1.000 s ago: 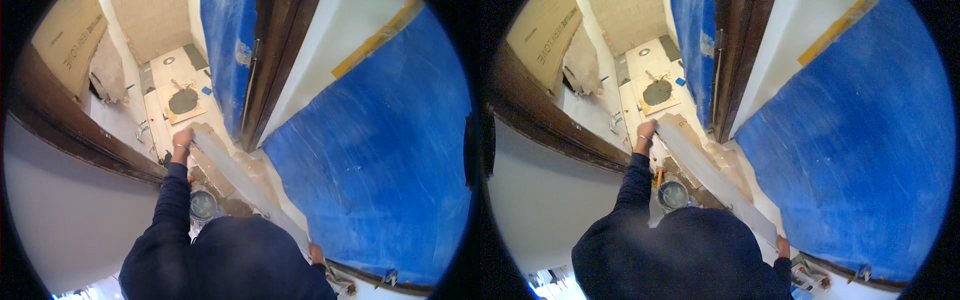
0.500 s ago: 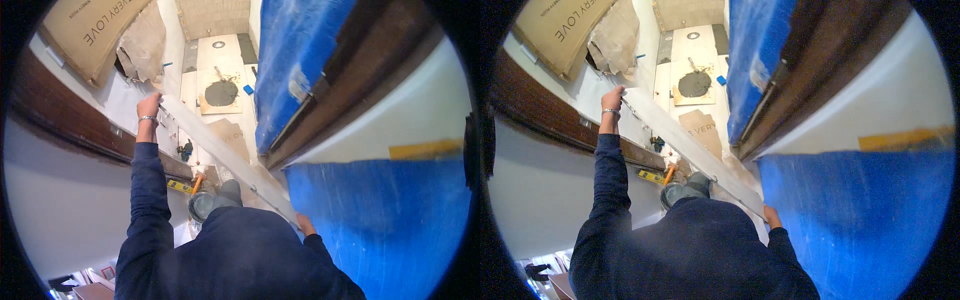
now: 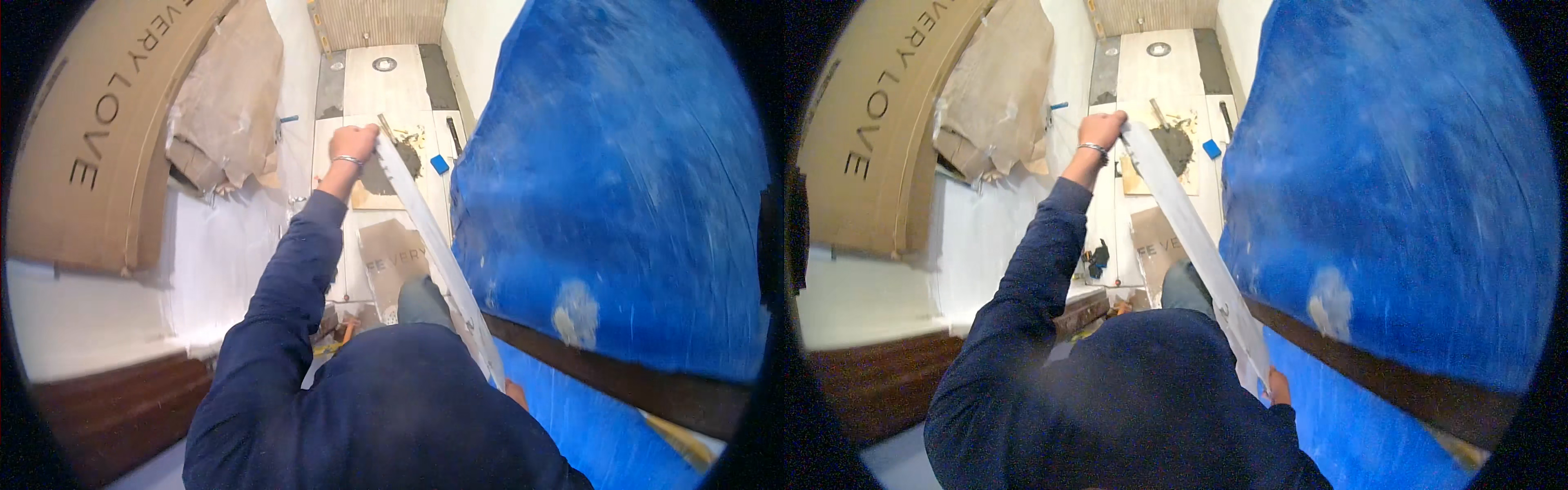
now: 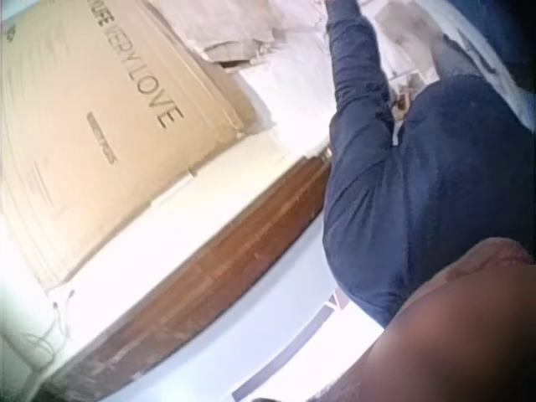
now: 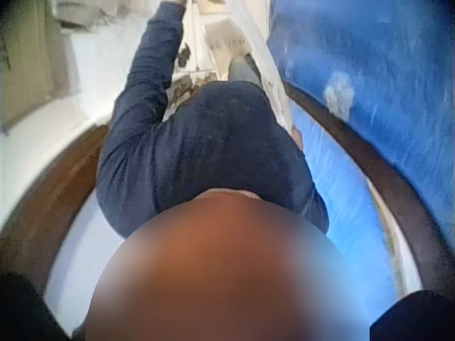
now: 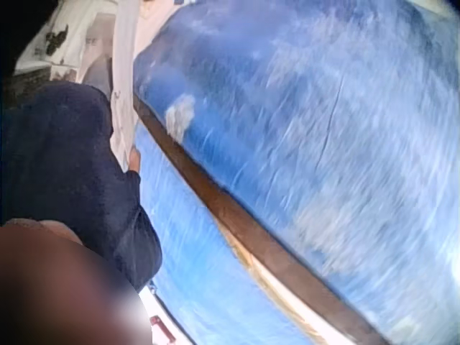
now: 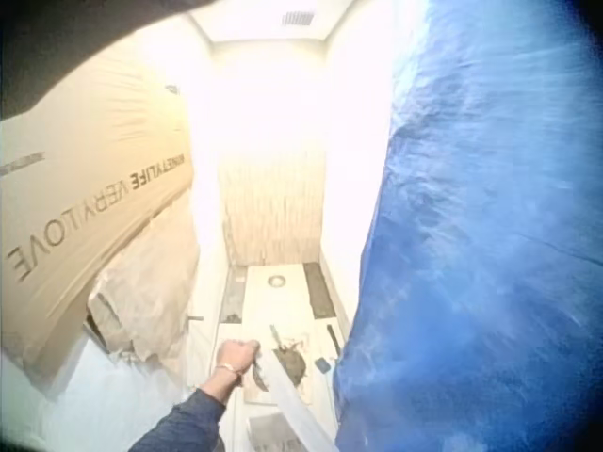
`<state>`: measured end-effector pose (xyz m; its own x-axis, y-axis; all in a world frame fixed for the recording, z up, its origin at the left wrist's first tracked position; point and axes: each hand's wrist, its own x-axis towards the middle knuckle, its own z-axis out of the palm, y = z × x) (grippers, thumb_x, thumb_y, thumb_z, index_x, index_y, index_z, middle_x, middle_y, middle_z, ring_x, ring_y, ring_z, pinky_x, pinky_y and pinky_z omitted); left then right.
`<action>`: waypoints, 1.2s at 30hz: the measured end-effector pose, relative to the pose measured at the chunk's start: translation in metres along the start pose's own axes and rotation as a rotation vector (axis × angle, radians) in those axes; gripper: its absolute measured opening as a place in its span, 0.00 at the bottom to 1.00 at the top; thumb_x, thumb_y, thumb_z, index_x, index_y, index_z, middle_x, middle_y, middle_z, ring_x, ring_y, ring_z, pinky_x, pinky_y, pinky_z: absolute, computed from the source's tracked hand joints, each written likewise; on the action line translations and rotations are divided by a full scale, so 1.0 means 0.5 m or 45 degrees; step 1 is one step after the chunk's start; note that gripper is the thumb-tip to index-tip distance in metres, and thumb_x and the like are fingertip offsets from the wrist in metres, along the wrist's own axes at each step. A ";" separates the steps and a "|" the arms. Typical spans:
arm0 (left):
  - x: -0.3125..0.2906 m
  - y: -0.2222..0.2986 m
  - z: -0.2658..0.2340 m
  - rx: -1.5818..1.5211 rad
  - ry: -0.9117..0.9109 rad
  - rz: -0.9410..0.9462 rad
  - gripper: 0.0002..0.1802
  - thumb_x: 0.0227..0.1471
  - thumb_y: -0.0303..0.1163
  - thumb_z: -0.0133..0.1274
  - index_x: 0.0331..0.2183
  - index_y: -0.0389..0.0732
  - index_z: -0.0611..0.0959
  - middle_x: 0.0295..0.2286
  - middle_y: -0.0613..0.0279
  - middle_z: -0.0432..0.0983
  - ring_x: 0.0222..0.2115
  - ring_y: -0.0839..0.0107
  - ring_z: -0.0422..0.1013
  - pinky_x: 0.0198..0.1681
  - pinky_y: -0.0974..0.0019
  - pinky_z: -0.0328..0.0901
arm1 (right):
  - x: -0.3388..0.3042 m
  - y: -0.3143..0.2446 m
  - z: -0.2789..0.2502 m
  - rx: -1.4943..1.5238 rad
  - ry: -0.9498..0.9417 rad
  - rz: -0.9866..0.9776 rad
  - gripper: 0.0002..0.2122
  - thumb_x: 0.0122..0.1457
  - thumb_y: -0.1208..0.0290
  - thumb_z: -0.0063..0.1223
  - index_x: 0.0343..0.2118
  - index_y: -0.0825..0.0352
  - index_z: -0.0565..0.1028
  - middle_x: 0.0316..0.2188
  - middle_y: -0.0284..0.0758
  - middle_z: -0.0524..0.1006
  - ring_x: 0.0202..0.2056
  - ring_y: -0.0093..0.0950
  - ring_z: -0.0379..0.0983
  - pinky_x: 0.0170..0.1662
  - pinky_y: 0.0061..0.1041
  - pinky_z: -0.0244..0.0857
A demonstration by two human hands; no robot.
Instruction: The person uses an angle grinder to cut a rectangular tile on the floor, then moves to a bathroom area to apply adhesive and install the tile on a wall. The person spreads adhesive with a trowel, positions the tile, and taps it into place.
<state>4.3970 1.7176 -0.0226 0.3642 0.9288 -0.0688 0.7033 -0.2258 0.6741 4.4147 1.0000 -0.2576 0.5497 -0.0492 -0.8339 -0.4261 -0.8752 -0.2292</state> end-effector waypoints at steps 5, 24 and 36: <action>0.231 0.007 0.166 0.097 -0.075 0.062 0.29 0.44 0.54 0.49 0.26 0.35 0.86 0.29 0.40 0.80 0.35 0.45 0.77 0.42 0.52 0.70 | 0.041 -0.217 0.090 -0.111 0.021 0.026 0.23 0.64 0.48 0.42 0.36 0.68 0.77 0.28 0.42 0.78 0.27 0.37 0.75 0.24 0.39 0.68; 1.185 0.116 0.408 0.169 -0.544 0.004 0.26 0.45 0.48 0.48 0.29 0.35 0.86 0.31 0.43 0.81 0.37 0.47 0.77 0.44 0.53 0.70 | 0.287 -1.212 0.190 -0.056 0.150 0.003 0.24 0.68 0.53 0.35 0.35 0.72 0.76 0.29 0.49 0.78 0.30 0.43 0.77 0.32 0.43 0.70; 2.073 -0.099 0.480 0.354 -0.747 0.329 0.24 0.52 0.45 0.41 0.32 0.37 0.84 0.38 0.46 0.79 0.41 0.43 0.73 0.47 0.48 0.66 | 0.249 -1.653 0.334 -0.489 0.377 0.007 0.25 0.70 0.57 0.30 0.34 0.74 0.76 0.30 0.54 0.79 0.32 0.48 0.78 0.36 0.46 0.71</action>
<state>4.8864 2.6209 -0.3036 0.7551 0.5410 -0.3703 0.6517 -0.5575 0.5143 4.7154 1.7976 -0.2560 0.7528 -0.1407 -0.6430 -0.1643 -0.9861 0.0235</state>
